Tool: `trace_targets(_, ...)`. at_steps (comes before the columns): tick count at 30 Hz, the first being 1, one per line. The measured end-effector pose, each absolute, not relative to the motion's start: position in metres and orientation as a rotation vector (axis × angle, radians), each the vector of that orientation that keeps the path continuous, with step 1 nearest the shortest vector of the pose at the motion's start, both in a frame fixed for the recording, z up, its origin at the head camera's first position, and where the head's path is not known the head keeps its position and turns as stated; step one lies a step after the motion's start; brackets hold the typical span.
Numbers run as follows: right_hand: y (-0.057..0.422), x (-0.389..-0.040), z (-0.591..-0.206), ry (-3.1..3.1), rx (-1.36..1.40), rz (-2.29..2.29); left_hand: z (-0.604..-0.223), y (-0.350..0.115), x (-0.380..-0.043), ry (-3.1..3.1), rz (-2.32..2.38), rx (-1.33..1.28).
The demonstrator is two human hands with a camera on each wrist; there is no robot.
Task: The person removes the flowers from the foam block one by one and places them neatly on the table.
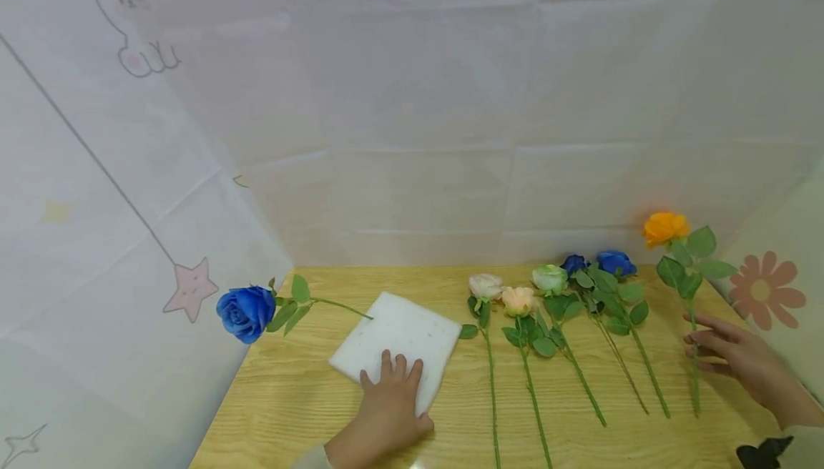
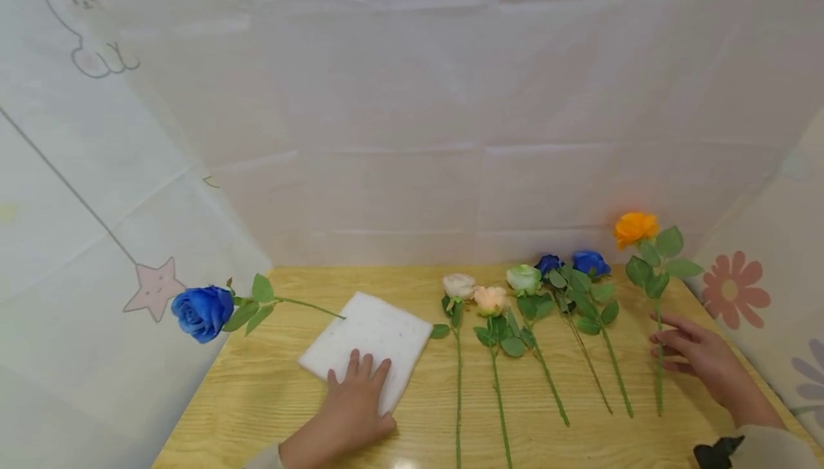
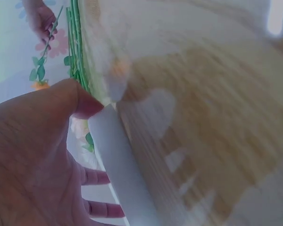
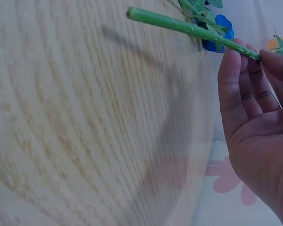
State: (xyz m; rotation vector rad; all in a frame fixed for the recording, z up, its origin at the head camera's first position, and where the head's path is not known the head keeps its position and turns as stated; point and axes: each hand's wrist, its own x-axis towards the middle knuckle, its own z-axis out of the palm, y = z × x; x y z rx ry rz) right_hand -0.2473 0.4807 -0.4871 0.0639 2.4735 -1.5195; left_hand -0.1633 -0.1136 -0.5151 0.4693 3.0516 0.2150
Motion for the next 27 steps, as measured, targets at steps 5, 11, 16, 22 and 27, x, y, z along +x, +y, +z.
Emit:
trace_targets(5, 0.484, -0.248, -0.49, 2.436, 0.112, -1.496, -0.51, -0.124, -0.158, 3.012, 0.278, 0.516)
trace_targets(11, 0.487, -0.248, -0.492, 2.409, 0.156, -1.458, -0.512, -0.139, -0.157, 2.969, 0.327, 0.592)
trace_targets(16, 0.489, -0.248, -0.493, 2.389, 0.179, -1.454, -0.518, -0.151, -0.16, 2.953, 0.313, 0.675)
trace_targets(22, 0.491, -0.248, -0.495, 2.371, 0.196, -1.431, -0.52, -0.169, -0.168, 2.882, 0.32, 0.806)
trace_targets(27, 0.492, -0.25, -0.496, 2.35, 0.203, -1.426, -0.518, -0.185, -0.175, 2.797, 0.358, 0.922)
